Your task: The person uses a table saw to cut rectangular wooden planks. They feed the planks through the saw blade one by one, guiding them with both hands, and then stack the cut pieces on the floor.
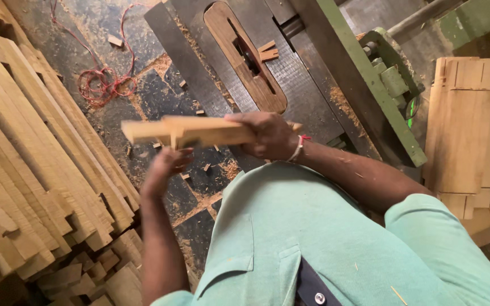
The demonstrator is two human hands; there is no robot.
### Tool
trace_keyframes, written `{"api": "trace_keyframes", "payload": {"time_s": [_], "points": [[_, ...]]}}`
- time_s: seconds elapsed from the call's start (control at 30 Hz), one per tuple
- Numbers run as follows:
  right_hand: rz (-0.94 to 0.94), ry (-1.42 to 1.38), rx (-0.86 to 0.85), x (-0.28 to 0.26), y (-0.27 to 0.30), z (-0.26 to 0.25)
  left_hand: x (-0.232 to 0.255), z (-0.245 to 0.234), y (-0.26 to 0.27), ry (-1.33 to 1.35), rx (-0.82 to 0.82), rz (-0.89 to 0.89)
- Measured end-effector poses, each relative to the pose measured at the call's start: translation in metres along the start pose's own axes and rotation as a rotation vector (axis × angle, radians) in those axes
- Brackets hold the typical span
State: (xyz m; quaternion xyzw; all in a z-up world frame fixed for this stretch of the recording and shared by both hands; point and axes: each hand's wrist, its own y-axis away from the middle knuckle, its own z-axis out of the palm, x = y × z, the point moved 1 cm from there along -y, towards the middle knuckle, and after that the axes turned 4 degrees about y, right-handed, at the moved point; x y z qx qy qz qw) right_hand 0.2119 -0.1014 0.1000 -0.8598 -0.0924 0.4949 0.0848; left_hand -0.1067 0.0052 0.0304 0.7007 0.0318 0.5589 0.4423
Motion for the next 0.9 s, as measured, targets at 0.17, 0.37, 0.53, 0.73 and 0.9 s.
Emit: {"api": "trace_keyframes", "payload": {"time_s": [0.17,0.37,0.53,0.73,0.9], "points": [[0.307,-0.536,0.317,-0.011,0.027,-0.008,-0.01,0.092,0.019,-0.065,-0.217,0.417],[0.496,-1.316,0.437,0.032,0.073,-0.034,-0.016,0.092,0.059,-0.168,-0.126,0.364],[0.69,-1.408,0.667,0.037,0.113,-0.027,-0.001,0.113,0.073,-0.346,0.06,0.517],[0.702,-1.447,0.647,0.041,0.141,-0.032,-0.012,0.126,0.065,-0.211,0.094,0.415],[0.535,-1.369,0.527,0.029,0.133,-0.039,-0.037,0.134,0.036,0.419,0.027,0.389]]}}
